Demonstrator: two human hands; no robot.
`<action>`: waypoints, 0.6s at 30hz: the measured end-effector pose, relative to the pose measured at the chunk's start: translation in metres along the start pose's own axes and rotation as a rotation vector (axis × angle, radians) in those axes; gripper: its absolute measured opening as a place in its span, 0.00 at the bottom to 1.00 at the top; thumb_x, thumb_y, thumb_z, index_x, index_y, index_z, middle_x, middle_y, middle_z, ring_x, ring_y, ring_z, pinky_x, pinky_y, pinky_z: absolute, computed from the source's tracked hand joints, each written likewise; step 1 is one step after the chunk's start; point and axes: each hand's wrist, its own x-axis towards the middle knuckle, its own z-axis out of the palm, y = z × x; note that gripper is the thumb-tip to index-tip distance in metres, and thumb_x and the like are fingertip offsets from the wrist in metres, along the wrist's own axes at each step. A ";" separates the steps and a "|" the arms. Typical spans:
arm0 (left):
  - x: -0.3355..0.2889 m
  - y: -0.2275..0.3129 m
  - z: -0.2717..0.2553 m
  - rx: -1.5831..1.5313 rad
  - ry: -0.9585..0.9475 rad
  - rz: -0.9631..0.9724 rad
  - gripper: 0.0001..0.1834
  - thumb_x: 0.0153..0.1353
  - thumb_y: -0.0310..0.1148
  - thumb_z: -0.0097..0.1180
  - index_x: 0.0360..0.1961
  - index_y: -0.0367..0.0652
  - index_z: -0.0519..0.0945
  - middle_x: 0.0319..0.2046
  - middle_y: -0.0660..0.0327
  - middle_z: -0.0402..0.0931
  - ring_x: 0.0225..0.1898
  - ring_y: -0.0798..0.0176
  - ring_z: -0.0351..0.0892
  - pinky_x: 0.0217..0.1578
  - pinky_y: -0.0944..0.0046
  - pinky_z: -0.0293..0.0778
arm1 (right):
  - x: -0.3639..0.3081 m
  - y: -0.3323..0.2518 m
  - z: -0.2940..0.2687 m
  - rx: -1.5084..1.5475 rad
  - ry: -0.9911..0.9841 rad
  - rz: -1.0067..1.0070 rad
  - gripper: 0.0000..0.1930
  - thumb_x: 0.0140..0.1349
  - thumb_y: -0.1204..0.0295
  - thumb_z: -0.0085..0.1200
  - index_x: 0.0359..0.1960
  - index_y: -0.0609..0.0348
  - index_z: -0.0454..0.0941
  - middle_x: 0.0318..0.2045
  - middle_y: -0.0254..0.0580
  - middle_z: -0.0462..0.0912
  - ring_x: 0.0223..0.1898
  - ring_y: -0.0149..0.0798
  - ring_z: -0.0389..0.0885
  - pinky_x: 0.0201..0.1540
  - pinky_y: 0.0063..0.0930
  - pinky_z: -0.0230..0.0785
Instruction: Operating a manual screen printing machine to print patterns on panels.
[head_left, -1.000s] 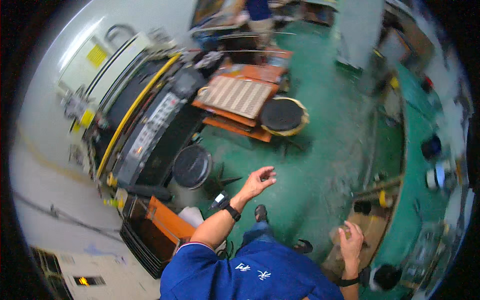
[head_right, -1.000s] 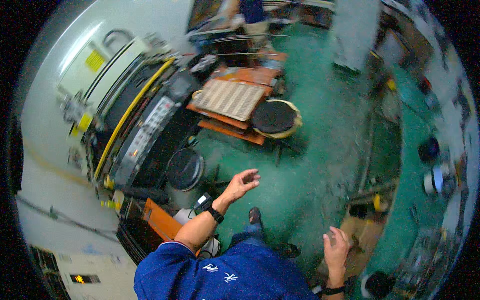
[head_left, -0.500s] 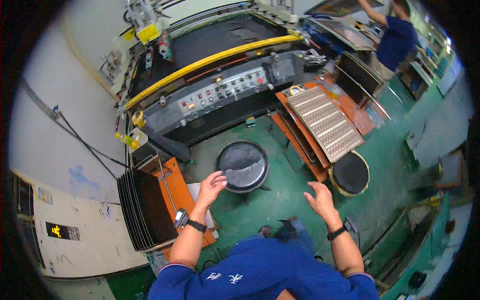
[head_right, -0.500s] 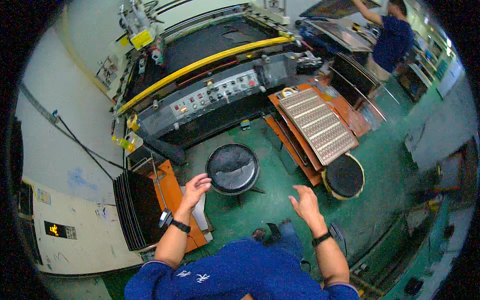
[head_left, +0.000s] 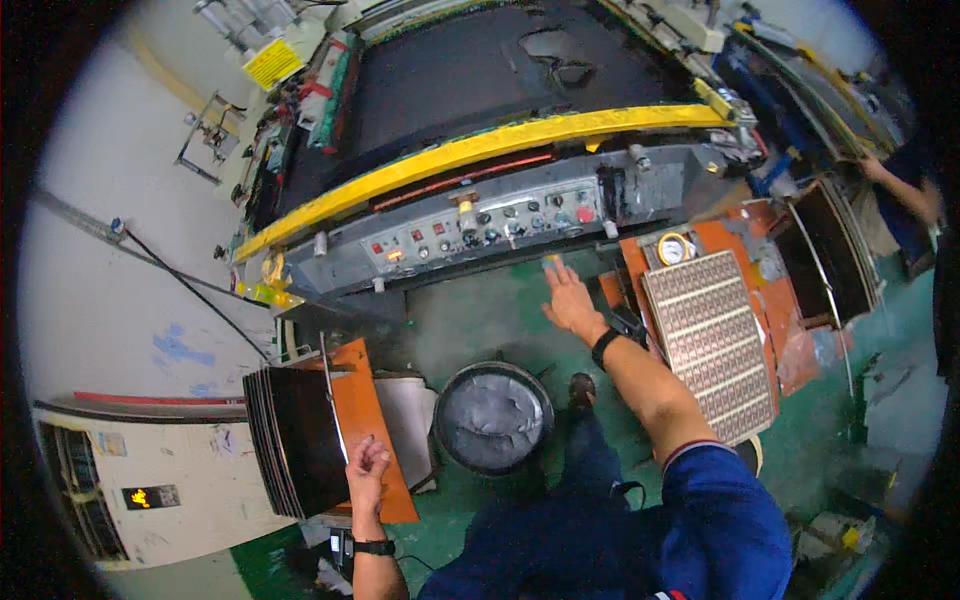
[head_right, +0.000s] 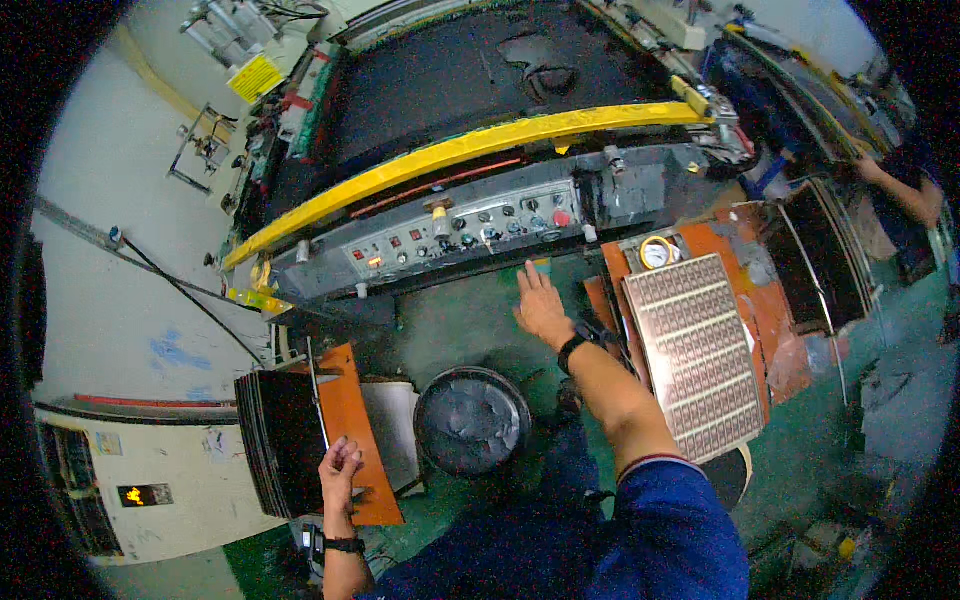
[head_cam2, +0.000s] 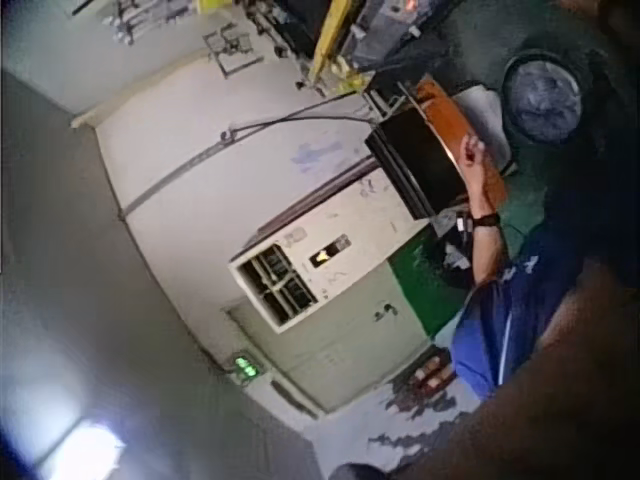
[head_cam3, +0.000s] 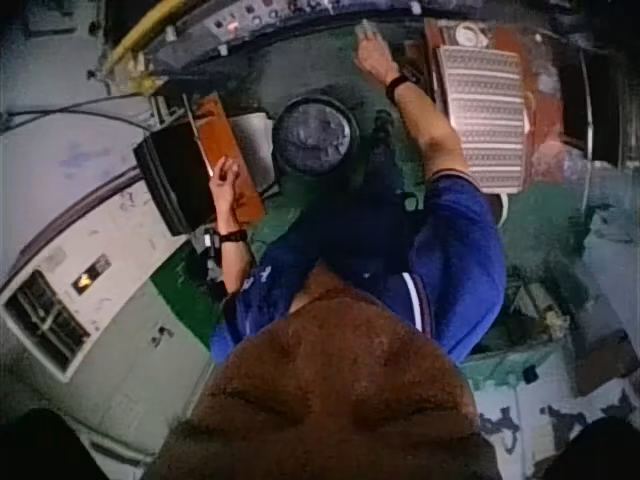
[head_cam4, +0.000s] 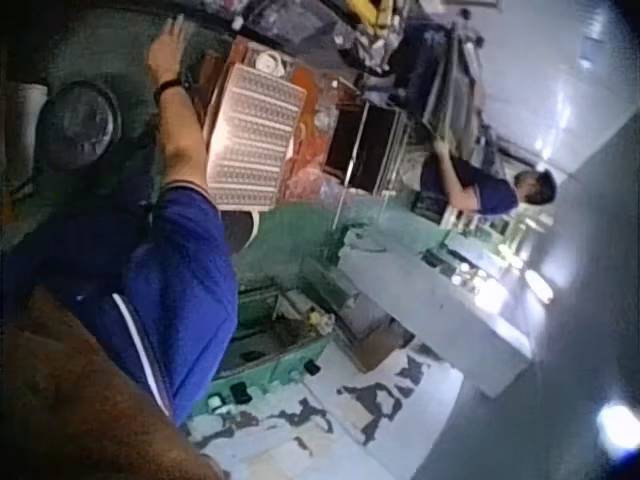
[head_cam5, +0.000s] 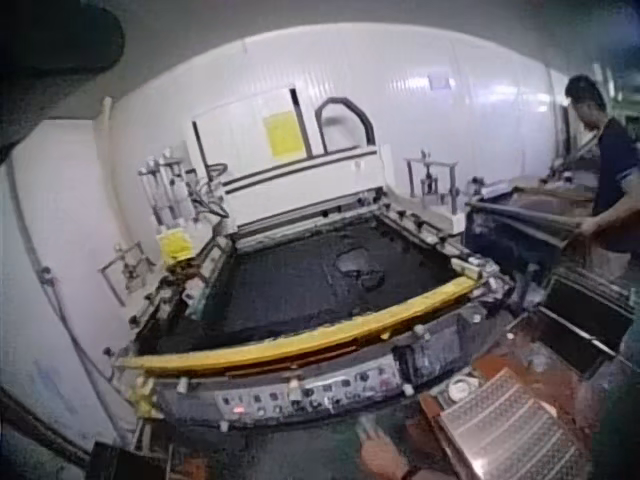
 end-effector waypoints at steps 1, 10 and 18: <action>-0.001 0.022 0.008 0.019 0.005 0.022 0.27 0.56 0.25 0.61 0.58 0.34 0.68 0.45 0.58 0.77 0.44 0.65 0.78 0.43 0.66 0.75 | 0.024 0.008 0.003 -0.015 -0.022 0.000 0.39 0.51 0.66 0.61 0.64 0.64 0.57 0.68 0.55 0.50 0.65 0.57 0.56 0.62 0.48 0.58; 0.005 0.116 0.024 0.239 0.238 0.168 0.30 0.55 0.19 0.57 0.60 0.33 0.64 0.50 0.52 0.72 0.46 0.64 0.74 0.49 0.65 0.71 | 0.108 0.022 0.020 -0.002 -0.153 -0.044 0.40 0.51 0.66 0.58 0.66 0.65 0.54 0.70 0.57 0.43 0.67 0.59 0.51 0.64 0.48 0.55; 0.048 0.139 0.026 0.158 0.343 0.189 0.29 0.56 0.20 0.56 0.60 0.34 0.66 0.51 0.50 0.72 0.45 0.63 0.75 0.49 0.64 0.71 | 0.109 0.015 0.021 0.075 -0.069 0.019 0.41 0.47 0.71 0.61 0.64 0.67 0.55 0.70 0.54 0.43 0.66 0.58 0.53 0.61 0.52 0.57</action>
